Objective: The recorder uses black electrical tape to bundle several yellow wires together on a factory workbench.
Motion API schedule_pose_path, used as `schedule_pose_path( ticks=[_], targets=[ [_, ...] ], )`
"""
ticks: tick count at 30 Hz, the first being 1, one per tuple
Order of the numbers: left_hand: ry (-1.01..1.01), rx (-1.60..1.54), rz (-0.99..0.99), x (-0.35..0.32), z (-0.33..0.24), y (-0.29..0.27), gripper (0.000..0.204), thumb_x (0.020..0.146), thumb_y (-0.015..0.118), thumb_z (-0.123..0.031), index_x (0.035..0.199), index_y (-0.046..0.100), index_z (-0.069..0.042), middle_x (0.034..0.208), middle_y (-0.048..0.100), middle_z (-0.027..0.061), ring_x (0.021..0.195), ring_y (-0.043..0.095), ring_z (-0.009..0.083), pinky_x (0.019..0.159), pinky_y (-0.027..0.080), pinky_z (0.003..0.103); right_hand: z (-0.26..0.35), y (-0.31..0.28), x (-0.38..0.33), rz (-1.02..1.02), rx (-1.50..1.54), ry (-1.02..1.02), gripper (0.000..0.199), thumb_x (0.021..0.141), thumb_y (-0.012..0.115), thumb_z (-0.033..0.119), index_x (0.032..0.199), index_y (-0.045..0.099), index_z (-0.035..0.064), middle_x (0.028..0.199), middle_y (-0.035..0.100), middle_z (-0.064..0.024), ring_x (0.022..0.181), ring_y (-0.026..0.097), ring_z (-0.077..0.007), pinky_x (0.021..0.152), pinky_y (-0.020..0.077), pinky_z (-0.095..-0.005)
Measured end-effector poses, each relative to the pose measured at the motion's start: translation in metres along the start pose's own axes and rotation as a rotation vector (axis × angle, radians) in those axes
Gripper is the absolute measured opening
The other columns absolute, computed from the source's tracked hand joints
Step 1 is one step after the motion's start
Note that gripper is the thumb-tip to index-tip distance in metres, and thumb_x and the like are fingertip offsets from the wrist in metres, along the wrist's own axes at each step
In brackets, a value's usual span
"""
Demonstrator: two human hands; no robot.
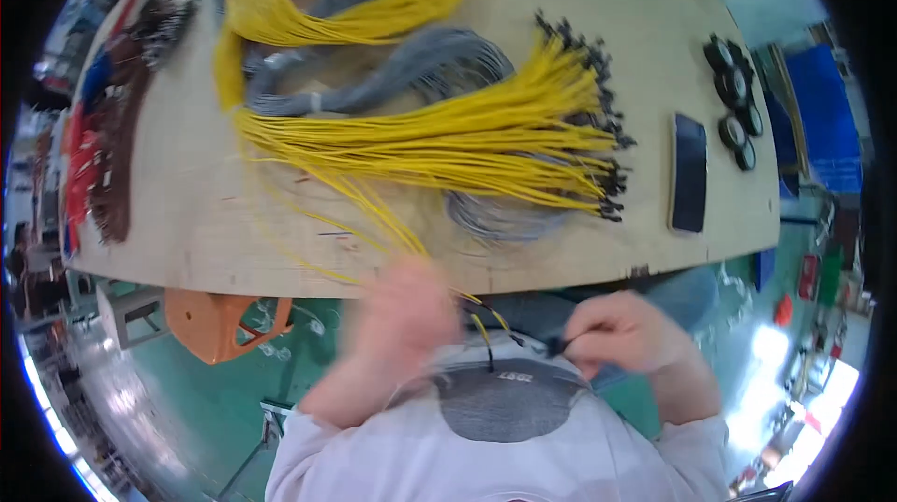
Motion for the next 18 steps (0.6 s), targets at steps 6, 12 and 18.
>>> schedule_pose_path(
  ticks=[6, 12, 18],
  targets=[
    [0.630, 1.225, 0.093, -0.016, -0.058, 0.013, 0.011, 0.070, 0.058, 0.007, 0.079, 0.059, 0.003, 0.067, 0.057, 0.0074, 0.049, 0.051, 0.0109, 0.044, 0.040, 0.020, -0.017, -0.064, -0.046, -0.861, -0.049, -0.303, 0.009, 0.079, 0.058, 0.003, 0.086, 0.055, -0.0007, 0.072, 0.060, -0.0055, 0.064, 0.056, -0.0135, 0.059, 0.0442, -0.0254],
    [0.976, 1.968, -0.040, -0.048, -0.065, -0.003, 0.017, 0.073, 0.063, 0.001, 0.088, 0.057, -0.001, 0.065, 0.058, 0.0092, 0.050, 0.056, 0.0169, 0.046, 0.043, 0.026, 0.011, -0.062, -0.009, -1.073, -1.184, -0.715, 0.027, 0.069, 0.066, 0.009, 0.094, 0.055, 0.0080, 0.086, 0.057, -0.0061, 0.083, 0.054, -0.0244, 0.085, 0.0371, -0.0405],
    [0.578, 1.559, 0.034, -0.042, -0.059, -0.015, 0.015, 0.081, 0.054, 0.003, 0.095, 0.050, 0.000, 0.064, 0.059, 0.0106, 0.055, 0.060, 0.0180, 0.049, 0.047, 0.026, 0.015, -0.067, -0.001, -1.091, -1.283, -0.735, 0.023, 0.072, 0.064, 0.007, 0.093, 0.054, 0.0075, 0.086, 0.056, -0.0066, 0.087, 0.053, -0.0236, 0.090, 0.0339, -0.0422]
  ],
)
Point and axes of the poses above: each hand's wrist, its own x-axis towards the middle knuckle, its own y-axis out of the palm, z = x × y, the point moved 5 cm from there along x, towards the middle knuckle
